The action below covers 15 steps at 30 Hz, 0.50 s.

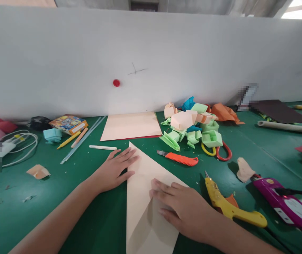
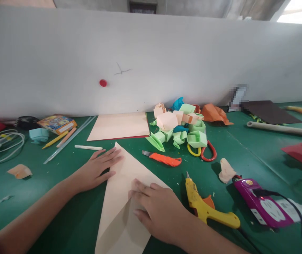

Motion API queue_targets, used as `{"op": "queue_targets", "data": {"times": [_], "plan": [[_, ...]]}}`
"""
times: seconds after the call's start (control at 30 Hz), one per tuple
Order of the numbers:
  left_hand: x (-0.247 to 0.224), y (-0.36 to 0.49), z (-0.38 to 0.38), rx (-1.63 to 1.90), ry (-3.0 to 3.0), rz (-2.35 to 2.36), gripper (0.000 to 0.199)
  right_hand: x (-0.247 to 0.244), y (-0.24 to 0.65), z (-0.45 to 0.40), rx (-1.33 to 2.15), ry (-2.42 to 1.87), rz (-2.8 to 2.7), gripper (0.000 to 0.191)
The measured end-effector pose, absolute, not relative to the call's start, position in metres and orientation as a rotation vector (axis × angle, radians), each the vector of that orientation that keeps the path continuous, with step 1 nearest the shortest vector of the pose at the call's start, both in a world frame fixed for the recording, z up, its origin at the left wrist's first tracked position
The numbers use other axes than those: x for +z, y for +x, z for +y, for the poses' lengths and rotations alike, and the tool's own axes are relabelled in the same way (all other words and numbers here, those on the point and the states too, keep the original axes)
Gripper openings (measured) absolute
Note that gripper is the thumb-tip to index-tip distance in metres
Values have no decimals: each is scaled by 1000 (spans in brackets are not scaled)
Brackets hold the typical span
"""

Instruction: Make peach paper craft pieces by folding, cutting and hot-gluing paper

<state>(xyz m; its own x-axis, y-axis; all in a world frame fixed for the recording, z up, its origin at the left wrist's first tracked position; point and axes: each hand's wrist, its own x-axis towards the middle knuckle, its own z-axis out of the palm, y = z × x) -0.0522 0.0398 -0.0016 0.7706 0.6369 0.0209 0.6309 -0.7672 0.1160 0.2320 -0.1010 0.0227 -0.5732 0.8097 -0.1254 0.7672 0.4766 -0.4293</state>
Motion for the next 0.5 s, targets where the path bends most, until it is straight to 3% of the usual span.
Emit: {"op": "queue_targets", "data": {"times": [0.5], "plan": [[-1,-44,53,77,2825,1005,57,20,236,-98,773,-1427,-2485,47]]}}
